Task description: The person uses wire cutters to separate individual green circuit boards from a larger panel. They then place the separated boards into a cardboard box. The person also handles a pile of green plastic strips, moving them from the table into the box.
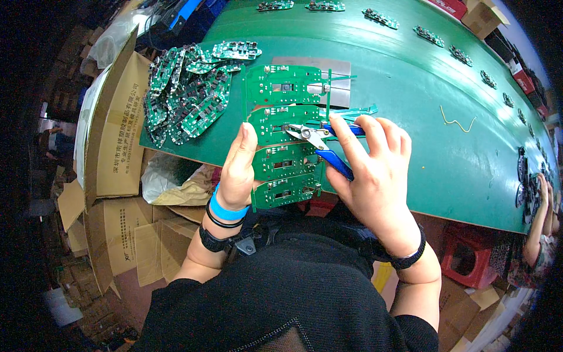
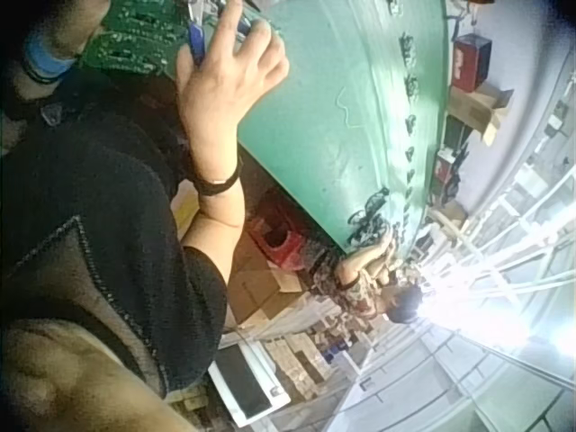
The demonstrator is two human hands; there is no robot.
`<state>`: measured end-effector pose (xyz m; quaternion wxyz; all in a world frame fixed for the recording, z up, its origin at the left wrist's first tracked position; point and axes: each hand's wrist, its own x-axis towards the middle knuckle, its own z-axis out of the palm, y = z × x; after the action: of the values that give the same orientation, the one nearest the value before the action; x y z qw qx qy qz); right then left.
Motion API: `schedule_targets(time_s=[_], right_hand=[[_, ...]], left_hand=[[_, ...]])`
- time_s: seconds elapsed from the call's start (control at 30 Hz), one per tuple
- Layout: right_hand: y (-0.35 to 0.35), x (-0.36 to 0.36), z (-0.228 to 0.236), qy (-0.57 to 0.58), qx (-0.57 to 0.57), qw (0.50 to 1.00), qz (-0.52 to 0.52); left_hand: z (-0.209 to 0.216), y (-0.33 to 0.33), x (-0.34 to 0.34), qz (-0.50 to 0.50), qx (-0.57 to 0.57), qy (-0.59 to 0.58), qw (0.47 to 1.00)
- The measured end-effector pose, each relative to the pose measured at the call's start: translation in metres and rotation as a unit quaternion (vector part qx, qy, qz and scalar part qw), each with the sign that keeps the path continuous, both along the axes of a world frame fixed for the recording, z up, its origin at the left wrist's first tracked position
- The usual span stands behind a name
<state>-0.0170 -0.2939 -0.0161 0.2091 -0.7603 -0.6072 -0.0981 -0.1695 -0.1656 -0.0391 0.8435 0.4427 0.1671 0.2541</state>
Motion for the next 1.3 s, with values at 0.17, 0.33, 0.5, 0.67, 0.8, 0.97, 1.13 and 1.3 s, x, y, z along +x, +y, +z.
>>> schedule_targets(time_s=[0.17, 0.33, 0.5, 0.67, 0.8, 0.97, 1.13, 1.3], right_hand=[[0.001, 0.002, -0.002, 0.016, 0.004, 1.0, 0.005], [0.0, -0.001, -0.002, -0.017, 0.003, 1.0, -0.003], [-0.001, -0.003, -0.001, -0.029, 0.0, 1.0, -0.008], [-0.001, -0.002, -0.007, -0.01, -0.014, 1.0, -0.009], [0.002, -0.001, -0.01, 0.002, 0.019, 1.0, -0.008], [0.002, 0.0, -0.007, -0.021, 0.019, 1.0, -0.006], [0.002, -0.001, -0.013, -0.006, 0.026, 1.0, 0.002], [-0.001, 0.007, -0.012, 0.059, 0.112, 0.992, -0.021]], left_hand=[[-0.003, 0.002, 0.0, -0.004, 0.027, 0.004, 1.0], [-0.005, 0.003, -0.001, 0.002, 0.033, 0.012, 0.999], [-0.004, 0.002, -0.003, 0.01, 0.064, 0.034, 0.997], [-0.004, 0.002, -0.003, 0.024, 0.054, 0.033, 0.998], [-0.001, 0.001, -0.001, 0.013, -0.036, -0.011, 0.999], [0.003, 0.001, 0.001, 0.008, -0.071, -0.018, 0.997], [-0.005, 0.003, 0.0, 0.022, -0.025, 0.019, 0.999], [-0.013, 0.014, -0.013, -0.06, -0.218, -0.056, 0.972]])
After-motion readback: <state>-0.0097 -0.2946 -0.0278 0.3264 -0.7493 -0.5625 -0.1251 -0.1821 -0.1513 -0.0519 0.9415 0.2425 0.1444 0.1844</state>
